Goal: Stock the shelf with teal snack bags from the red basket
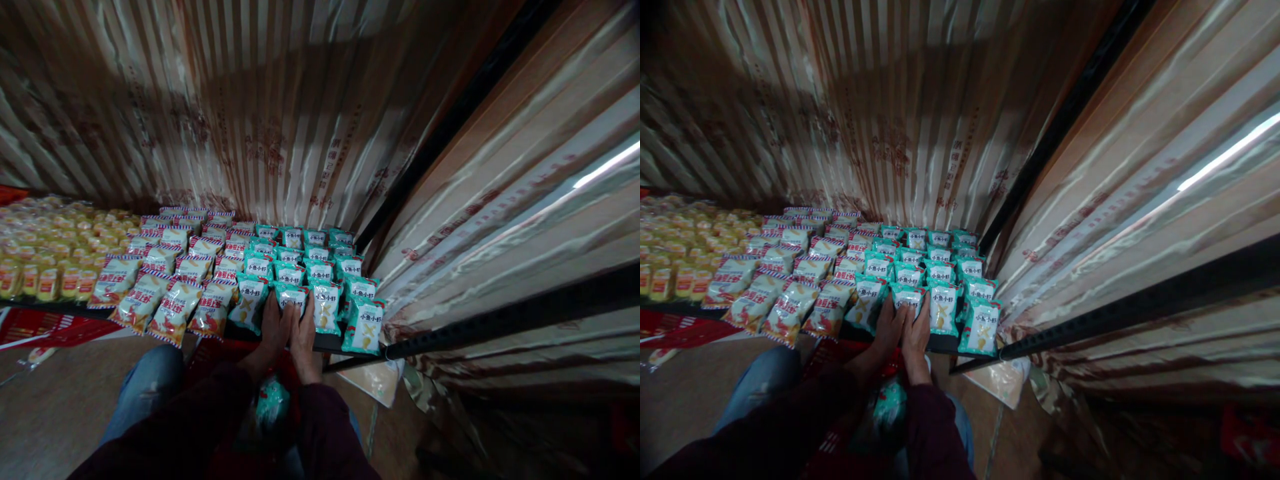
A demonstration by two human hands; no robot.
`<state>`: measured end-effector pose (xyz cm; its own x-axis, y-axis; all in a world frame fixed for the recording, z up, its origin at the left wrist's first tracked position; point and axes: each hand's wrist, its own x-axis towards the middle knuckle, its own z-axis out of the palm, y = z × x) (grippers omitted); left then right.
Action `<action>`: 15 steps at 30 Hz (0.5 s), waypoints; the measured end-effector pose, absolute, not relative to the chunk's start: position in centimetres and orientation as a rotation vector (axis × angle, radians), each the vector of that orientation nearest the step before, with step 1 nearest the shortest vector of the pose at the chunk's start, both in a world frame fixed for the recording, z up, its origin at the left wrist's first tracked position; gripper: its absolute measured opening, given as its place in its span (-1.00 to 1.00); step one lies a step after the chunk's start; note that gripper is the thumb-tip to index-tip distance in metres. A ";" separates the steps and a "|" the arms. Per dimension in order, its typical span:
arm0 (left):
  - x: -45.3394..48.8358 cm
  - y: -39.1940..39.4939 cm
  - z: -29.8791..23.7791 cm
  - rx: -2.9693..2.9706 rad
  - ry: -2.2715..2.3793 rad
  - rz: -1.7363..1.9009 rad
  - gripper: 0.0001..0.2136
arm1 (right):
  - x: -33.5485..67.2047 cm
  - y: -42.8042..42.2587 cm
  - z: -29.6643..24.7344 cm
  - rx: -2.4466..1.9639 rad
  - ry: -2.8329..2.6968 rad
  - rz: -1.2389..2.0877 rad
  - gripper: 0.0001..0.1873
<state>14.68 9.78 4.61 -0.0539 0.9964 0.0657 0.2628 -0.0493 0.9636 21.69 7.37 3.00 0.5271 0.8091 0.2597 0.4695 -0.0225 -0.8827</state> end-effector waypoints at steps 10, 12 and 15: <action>14.8 13.4 6.0 1.203 1.374 1.122 -0.54 | 21.5 8.0 2.1 -1.687 -1.065 0.262 -0.31; 15.1 14.0 6.6 1.202 1.348 1.139 -0.52 | 21.5 8.0 2.0 -1.693 -1.055 0.266 -0.31; 15.3 14.6 7.2 1.150 1.317 1.122 -0.44 | 21.6 8.1 2.1 -1.703 -1.045 0.298 -0.31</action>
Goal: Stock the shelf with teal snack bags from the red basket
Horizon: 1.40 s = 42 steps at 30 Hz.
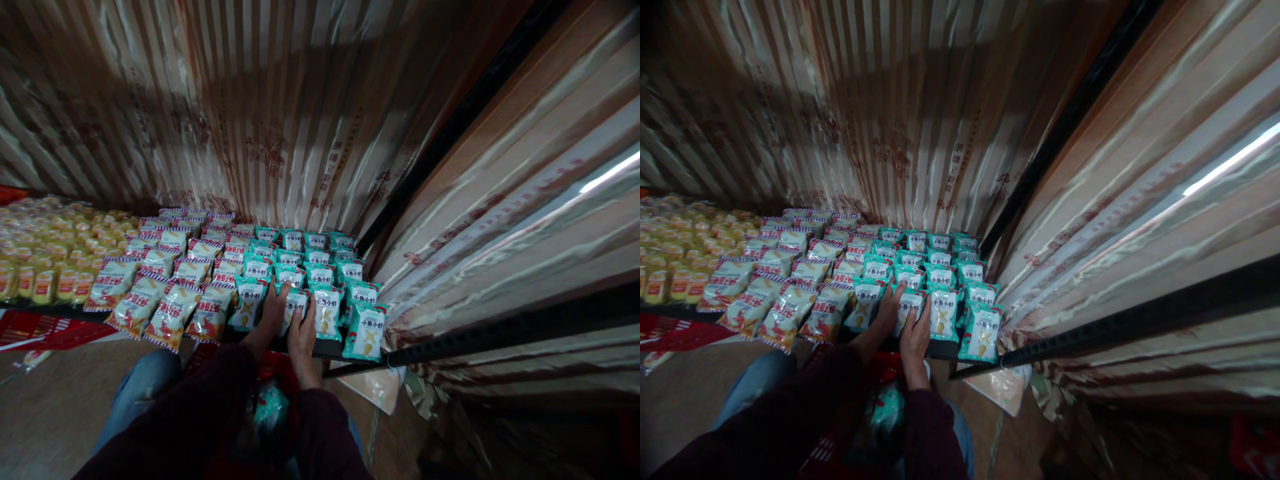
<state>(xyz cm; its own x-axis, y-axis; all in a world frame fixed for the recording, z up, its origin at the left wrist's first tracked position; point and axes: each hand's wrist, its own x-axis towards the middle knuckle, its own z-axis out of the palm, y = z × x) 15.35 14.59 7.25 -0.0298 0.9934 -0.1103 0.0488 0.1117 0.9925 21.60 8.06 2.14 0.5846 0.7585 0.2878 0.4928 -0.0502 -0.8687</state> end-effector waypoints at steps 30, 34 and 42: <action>15.6 15.8 8.6 1.037 1.175 1.167 -0.47 | 21.8 9.3 2.5 -1.698 -1.115 0.232 -0.36; 15.7 15.7 8.6 1.048 1.187 1.146 -0.48 | 21.9 9.4 2.1 -1.710 -1.130 0.198 -0.35; 15.1 15.3 8.0 1.084 1.230 1.121 -0.50 | 21.3 8.7 1.8 -1.663 -1.211 0.040 -0.37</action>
